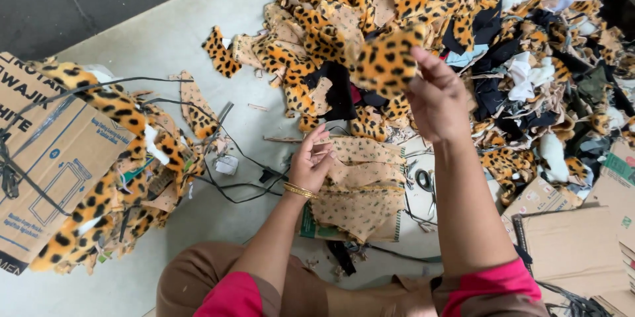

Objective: A person sitting on the floor wraps small cardboard boxes with leopard-print fabric scraps, tucking and smoothing the material around the boxes.

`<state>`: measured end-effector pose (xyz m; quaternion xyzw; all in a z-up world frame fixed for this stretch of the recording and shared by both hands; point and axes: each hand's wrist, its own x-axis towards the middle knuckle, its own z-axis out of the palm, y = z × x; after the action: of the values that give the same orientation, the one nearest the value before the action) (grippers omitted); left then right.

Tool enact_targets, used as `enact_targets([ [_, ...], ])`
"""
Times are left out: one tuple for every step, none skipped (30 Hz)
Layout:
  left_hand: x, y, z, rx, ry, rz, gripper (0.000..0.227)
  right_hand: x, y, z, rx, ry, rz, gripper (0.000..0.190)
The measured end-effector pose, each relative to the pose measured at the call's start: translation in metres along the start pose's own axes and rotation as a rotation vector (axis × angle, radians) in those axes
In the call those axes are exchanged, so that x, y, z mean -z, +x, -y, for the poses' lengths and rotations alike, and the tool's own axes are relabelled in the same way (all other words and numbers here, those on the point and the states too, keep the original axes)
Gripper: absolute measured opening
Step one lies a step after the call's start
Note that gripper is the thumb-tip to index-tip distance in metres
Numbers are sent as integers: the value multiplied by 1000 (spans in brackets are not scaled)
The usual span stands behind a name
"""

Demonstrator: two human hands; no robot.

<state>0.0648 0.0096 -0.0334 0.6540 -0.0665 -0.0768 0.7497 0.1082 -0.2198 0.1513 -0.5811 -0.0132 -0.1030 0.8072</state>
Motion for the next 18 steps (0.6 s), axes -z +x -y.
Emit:
enact_targets([
  [-2, -3, -11, -3, -4, 3, 65, 8, -12, -8, 3, -5, -1, 46],
  [-4, -6, -21, 7, -6, 23, 78, 16, -25, -16, -31, 117, 35, 44],
  [-6, -10, -32, 16, -7, 43, 92, 24, -38, -23, -65, 238, 69, 43],
  [-9, -8, -21, 14, -10, 46, 92, 24, -53, -27, -62, 234, 68, 43],
  [-11, -6, -10, 80, -356, 105, 90, 25, -67, -32, -166, 299, 64, 42],
  [-14, -4, 0, 146, -702, 163, 90, 25, -82, -36, -270, 363, 60, 41],
  [-12, -10, -10, 145, -703, 163, 90, 32, -94, -50, -269, 362, 60, 41],
  [-9, -15, -21, 205, -853, 240, 85, 39, -107, -63, -385, 389, 33, 37],
  [-6, -19, -32, 266, -999, 317, 80, 46, -119, -78, -501, 417, 7, 34],
  [-6, -24, -27, 265, -998, 316, 80, 32, -130, -75, -500, 418, 8, 34],
  [-6, -26, -22, 253, -861, 281, 81, 19, -139, -71, -540, 324, -20, 30],
  [-7, -27, -18, 239, -725, 245, 83, 7, -147, -67, -578, 231, -49, 32],
  [-9, -31, -18, 239, -723, 247, 83, -1, -155, -68, -576, 232, -50, 32],
  [-10, -34, -17, 227, -572, 198, 75, -8, -161, -68, -589, 178, -65, 36],
  [-12, -37, -16, 216, -420, 152, 67, -15, -168, -69, -601, 125, -83, 42],
  [-14, -39, -18, 217, -418, 157, 67, -17, -170, -68, -599, 127, -88, 42],
  [-16, -41, -20, 205, -506, 112, 66, -19, -173, -67, -579, 170, -105, 51],
  [-19, -43, -21, 192, -594, 66, 65, -21, -175, -66, -558, 213, -123, 60],
])
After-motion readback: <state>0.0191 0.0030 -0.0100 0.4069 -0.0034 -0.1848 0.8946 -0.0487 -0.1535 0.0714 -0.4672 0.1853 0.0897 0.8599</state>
